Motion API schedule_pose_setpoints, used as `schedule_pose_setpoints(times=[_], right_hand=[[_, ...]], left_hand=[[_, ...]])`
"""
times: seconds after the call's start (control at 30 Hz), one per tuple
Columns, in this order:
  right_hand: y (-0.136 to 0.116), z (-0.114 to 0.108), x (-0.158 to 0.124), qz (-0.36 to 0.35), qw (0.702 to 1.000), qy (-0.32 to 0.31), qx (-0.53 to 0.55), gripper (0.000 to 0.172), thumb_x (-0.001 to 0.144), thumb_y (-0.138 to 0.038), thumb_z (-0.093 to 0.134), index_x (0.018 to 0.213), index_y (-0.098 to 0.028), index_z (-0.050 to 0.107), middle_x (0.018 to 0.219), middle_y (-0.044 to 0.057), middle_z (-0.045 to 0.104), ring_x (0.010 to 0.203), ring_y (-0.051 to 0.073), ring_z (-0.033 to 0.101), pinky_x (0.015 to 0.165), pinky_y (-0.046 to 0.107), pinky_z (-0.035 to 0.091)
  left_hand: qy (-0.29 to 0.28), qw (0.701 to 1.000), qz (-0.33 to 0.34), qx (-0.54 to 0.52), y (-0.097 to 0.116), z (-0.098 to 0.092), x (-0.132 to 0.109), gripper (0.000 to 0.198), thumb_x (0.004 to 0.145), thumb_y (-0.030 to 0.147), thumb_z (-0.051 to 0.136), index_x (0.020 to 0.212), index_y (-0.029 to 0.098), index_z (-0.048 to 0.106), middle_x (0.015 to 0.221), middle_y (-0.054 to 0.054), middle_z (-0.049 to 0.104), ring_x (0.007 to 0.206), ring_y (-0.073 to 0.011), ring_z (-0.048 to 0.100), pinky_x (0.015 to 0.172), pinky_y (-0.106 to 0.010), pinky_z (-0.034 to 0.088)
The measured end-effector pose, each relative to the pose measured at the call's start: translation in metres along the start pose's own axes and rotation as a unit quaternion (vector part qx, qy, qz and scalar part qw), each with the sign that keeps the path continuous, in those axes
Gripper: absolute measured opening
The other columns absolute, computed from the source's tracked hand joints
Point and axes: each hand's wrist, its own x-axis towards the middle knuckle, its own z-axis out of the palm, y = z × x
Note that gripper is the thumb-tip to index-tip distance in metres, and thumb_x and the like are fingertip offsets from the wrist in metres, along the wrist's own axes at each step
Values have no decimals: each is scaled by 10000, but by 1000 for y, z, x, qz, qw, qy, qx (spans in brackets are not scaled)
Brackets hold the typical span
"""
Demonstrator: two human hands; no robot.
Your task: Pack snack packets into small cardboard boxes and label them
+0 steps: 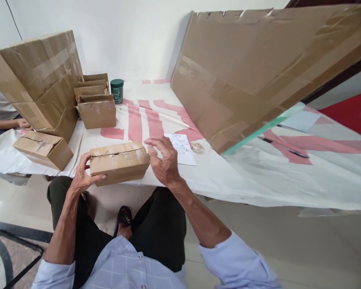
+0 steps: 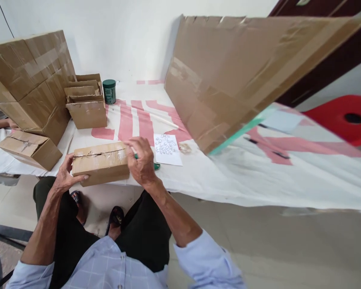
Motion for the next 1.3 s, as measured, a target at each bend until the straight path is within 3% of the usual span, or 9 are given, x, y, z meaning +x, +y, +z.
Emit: schedule_pose_setpoints(times=[0.07, 0.17, 0.3, 0.5, 0.73, 1.03, 1.17, 1.3], right_hand=[[-24, 2, 9, -84, 992, -92, -7, 235, 1039, -219, 542, 1077, -247, 772, 1095, 93, 772, 1087, 277, 695, 1028, 504, 576], [-46, 14, 15, -149, 962, -229, -25, 239, 1048, -176, 544, 1055, -229, 776, 1101, 99, 776, 1104, 264, 687, 1018, 467, 582], [-54, 23, 14, -172, 931, -310, -91, 177, 1033, -162, 596, 1100, -203, 755, 1164, 122, 746, 1160, 284, 652, 1011, 467, 566], [-59, 22, 10, -182, 915, -332, -137, 213, 1034, -187, 604, 1225, -168, 697, 1217, 157, 696, 1169, 313, 607, 1011, 493, 547], [-63, 25, 3, -170, 926, -310, -130, 253, 1040, -218, 588, 1259, -162, 701, 1304, 177, 677, 1196, 331, 600, 1063, 540, 541], [-65, 26, -2, -149, 928, -326, -102, 423, 1062, -231, 549, 1470, -163, 633, 1436, 181, 676, 1282, 347, 582, 1159, 602, 503], [-67, 28, 5, -154, 923, -337, -108, 405, 1051, -188, 540, 1437, -122, 642, 1375, 194, 683, 1283, 352, 555, 1143, 583, 503], [-67, 32, 12, -162, 926, -325, -102, 343, 1026, -142, 557, 1346, -162, 676, 1299, 167, 681, 1238, 334, 556, 1099, 551, 511]], left_hand=[[1, 1000, 11, 17, 5, 3, -2, 831, 678, 535, 961, 1364, 276, 570, 1494, -132, 547, 1387, -355, 580, 1010, -470, 593], [7, 998, 29, 50, 14, 8, -6, 804, 706, 542, 943, 1359, 284, 551, 1510, -131, 520, 1391, -346, 570, 1004, -481, 597], [22, 995, 56, 74, 22, 13, -11, 795, 713, 533, 944, 1350, 279, 543, 1484, -130, 509, 1358, -337, 583, 995, -488, 603], [36, 991, 92, 92, 27, 18, -13, 781, 716, 429, 950, 1363, 281, 538, 1464, -128, 511, 1357, -339, 576, 1018, -493, 599], [35, 988, 104, 106, 26, 18, -12, 842, 739, 444, 948, 1443, 289, 513, 1446, -130, 505, 1337, -336, 580, 1014, -485, 599], [39, 987, 104, 117, 23, 20, -11, 892, 738, 430, 944, 1491, 301, 484, 1454, -140, 508, 1351, -349, 571, 1011, -498, 595], [33, 987, 102, 119, 26, 19, -11, 898, 735, 472, 944, 1486, 294, 485, 1457, -136, 505, 1360, -350, 569, 1040, -511, 584], [29, 989, 91, 115, 24, 17, -9, 905, 709, 529, 955, 1456, 284, 506, 1431, -126, 519, 1339, -350, 577, 1030, -505, 586]])
